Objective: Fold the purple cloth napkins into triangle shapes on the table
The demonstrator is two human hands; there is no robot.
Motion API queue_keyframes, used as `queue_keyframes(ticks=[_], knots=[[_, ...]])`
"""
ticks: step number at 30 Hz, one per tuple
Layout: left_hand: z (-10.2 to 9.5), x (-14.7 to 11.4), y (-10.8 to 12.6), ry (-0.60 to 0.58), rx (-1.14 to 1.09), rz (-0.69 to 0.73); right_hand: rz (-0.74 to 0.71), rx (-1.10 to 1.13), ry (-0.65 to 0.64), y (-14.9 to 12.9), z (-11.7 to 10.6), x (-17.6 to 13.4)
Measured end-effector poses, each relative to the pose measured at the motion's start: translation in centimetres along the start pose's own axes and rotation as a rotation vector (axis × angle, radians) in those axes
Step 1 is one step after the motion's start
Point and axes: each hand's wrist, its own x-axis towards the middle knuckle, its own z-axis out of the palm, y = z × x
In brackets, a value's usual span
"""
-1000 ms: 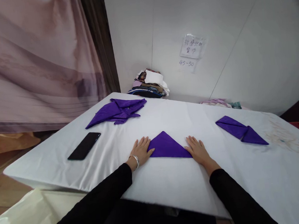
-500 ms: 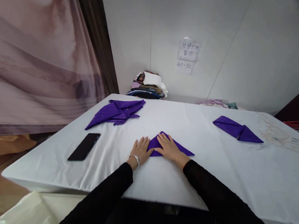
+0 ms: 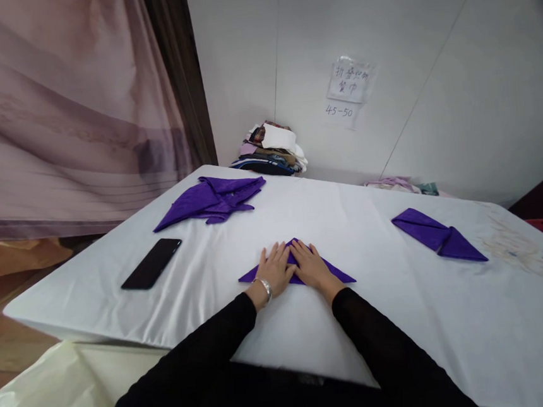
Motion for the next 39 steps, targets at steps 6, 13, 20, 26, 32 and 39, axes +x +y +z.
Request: queue_keyframes(ticks=[6,13,20,26,32,39], knots=[[0.4,0.3,-0.8,-0.070,0.008,0.043,-0.008,-0.026,0.029,0.1,0.1,0.0],[-0.9,-2.7,-6.6,-0.047,0.083,-0.092,0.023,-0.013,-0.009,-0.1,-0.1,0.1],[-3.3,-3.5,-8.3,-0.023,0.170,-0.326,0.018,0.015,-0.007,0.0,0.0,0.2],[-0.7,-0.4,-0.6,0.043,0.068,0.091,0.000,-0.014,0.009,0.3,0.4,0.3],[1.1,0.8,-0.6,-0.069,0.033,0.089,-0.020,-0.030,0.032,0.4,0.6,0.4],[0.7,0.5,-0.6,-0.053,0.028,0.085,0.002,-0.001,0.037,1.9,-0.2,-0.8]])
